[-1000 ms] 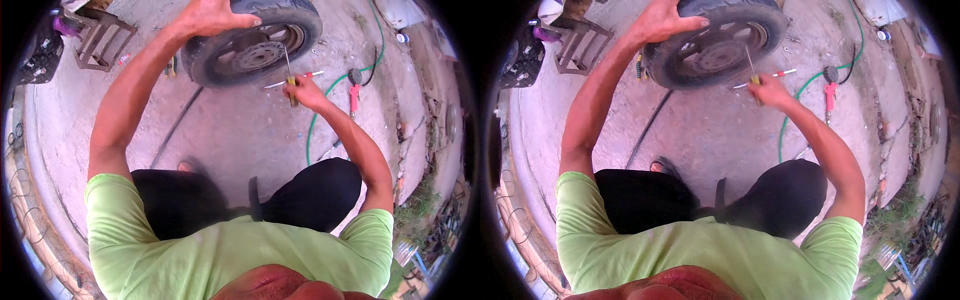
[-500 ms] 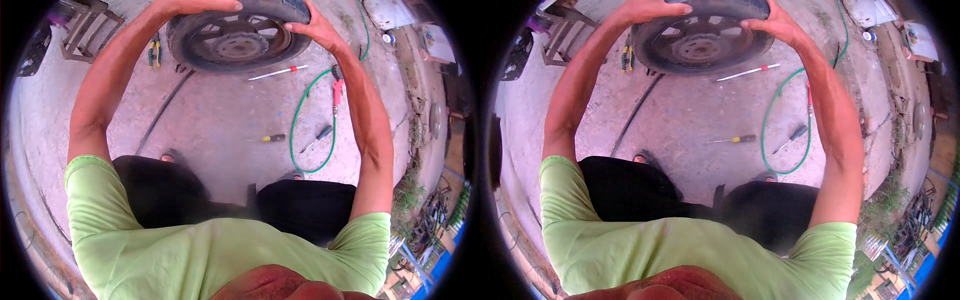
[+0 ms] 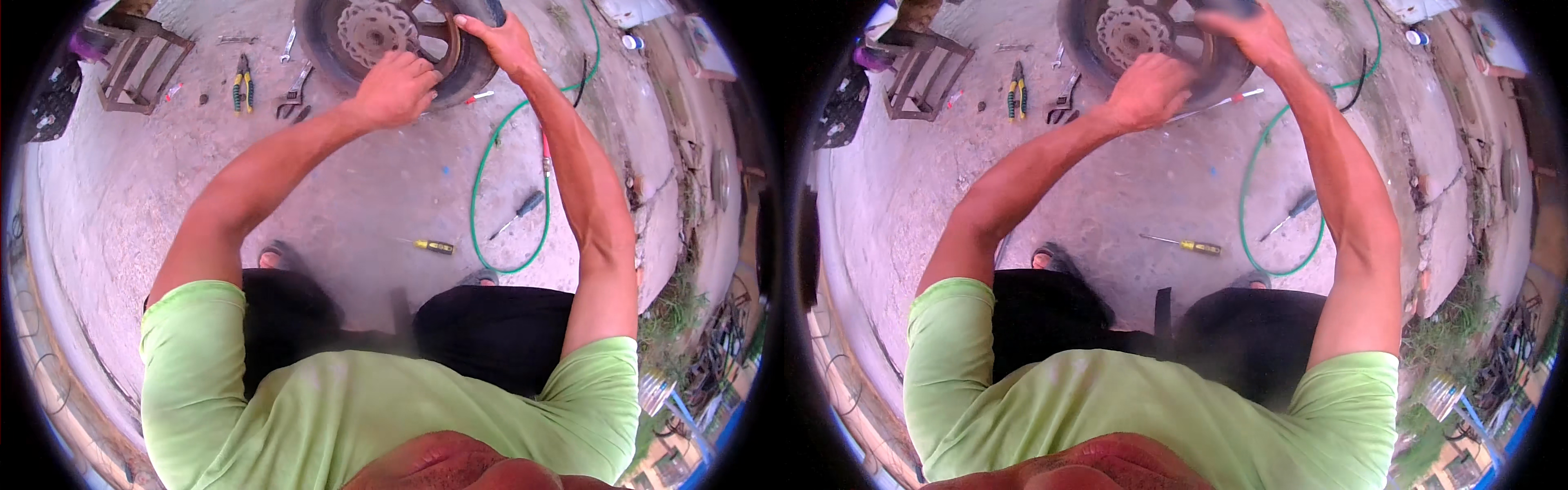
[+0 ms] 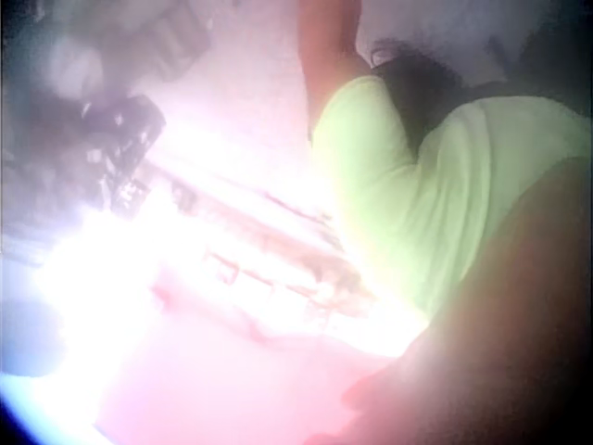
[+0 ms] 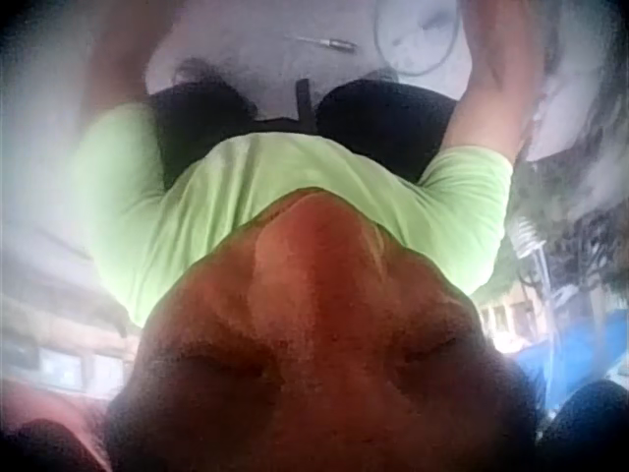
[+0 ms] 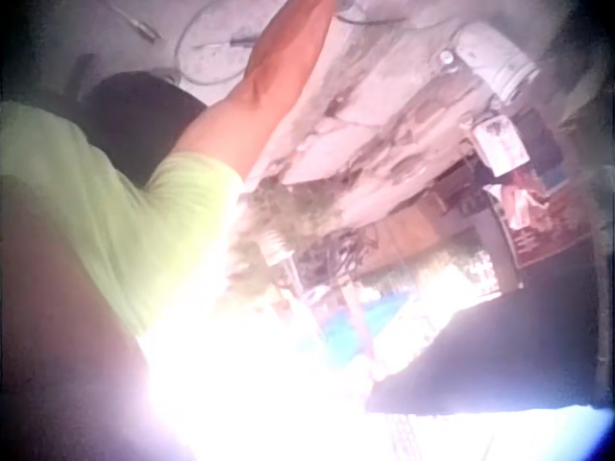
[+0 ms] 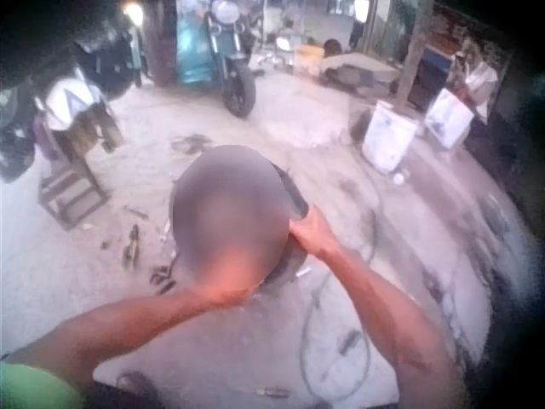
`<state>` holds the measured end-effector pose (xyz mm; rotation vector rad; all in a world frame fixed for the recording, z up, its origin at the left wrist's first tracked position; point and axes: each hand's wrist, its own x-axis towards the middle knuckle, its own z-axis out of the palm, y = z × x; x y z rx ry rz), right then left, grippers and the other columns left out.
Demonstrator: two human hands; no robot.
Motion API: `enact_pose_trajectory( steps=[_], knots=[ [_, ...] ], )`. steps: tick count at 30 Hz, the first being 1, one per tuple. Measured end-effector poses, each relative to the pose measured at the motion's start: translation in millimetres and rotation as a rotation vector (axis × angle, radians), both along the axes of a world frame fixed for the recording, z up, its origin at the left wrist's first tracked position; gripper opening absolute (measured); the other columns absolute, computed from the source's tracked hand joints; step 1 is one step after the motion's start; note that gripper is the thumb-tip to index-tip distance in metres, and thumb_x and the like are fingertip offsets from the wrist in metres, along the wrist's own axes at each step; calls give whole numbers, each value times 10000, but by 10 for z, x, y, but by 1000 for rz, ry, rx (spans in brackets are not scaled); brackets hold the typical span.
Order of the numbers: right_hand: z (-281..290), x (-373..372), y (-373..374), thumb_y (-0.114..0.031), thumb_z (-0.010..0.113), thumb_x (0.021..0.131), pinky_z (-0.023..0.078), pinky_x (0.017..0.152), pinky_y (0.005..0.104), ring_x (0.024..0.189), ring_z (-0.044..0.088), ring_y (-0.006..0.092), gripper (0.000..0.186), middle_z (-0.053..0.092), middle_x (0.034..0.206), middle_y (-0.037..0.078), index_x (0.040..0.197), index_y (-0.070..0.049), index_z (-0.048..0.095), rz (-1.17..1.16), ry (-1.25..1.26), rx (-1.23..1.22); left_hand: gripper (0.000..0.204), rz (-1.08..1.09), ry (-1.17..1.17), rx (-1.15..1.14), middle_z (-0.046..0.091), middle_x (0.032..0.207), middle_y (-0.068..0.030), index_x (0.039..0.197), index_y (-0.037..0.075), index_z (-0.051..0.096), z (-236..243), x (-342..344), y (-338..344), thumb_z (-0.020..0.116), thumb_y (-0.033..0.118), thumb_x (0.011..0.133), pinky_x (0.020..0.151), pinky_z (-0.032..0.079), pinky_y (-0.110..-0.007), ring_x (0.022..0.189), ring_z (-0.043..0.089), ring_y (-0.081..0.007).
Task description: The person removes a tire from a wheel using a screwdriver and a hammer, then fits a new tire onto the wheel by hand and using a screwdriver to pry the bead over the rim.
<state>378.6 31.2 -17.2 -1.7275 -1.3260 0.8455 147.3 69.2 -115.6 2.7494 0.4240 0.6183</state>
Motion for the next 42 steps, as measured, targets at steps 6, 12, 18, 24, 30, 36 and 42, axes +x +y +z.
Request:
enact_pose_trajectory(
  steps=[6,12,18,24,30,36,42],
  knots=[
    [-812,483,-233,-544,796,841,506,1024,369,1161,659,266,851,679,1285,206,1359,100,593,-397,278,-218,502,191,-186,-166,659,1081,-153,1225,17,655,-386,360,-360,712,382,885,924,479,-488,1064,607,-346],
    [-1804,628,-913,-615,633,947,447,1102,478,1290,586,281,753,585,1459,91,1465,-80,524,-550,1080,-332,597,112,95,-227,659,1167,-214,1209,12,684,-323,535,-477,674,518,890,960,464,-515,1109,603,-397],
    [-1775,589,-1052,-671,601,936,490,1053,456,1259,615,244,737,632,1411,65,1442,-137,550,-570,909,-383,488,115,244,-350,704,1016,-221,1107,44,731,-381,729,-393,640,487,924,895,517,-516,1000,669,-411],
    [-1728,657,-1030,-652,624,939,485,1060,452,1259,613,253,741,626,1425,76,1451,-123,535,-562,930,-355,400,117,-140,-26,675,1242,-185,1179,78,708,-348,1066,233,650,393,939,979,488,-500,1183,622,-361],
    [-1978,720,-1045,-647,630,938,478,1070,478,1284,598,251,729,630,1423,65,1456,-141,542,-617,1010,-377,439,100,-48,95,605,1352,-171,1265,102,665,-682,1610,380,657,391,935,1058,415,-523,1299,534,-353],
    [-2133,745,-1042,-599,619,961,417,1135,438,1328,561,232,711,607,1460,41,1477,-118,529,-716,1107,-381,498,138,-25,139,535,1462,-157,1352,125,623,-938,1739,269,665,389,932,1136,342,-547,1414,446,-346],
    [-2039,687,-1031,-528,612,985,340,1197,438,1402,492,242,708,541,1531,45,1520,-84,480,-744,1191,-363,485,152,31,90,526,1468,-171,1346,126,618,-871,1780,247,656,384,937,1139,337,-560,1419,441,-351]
  ],
)
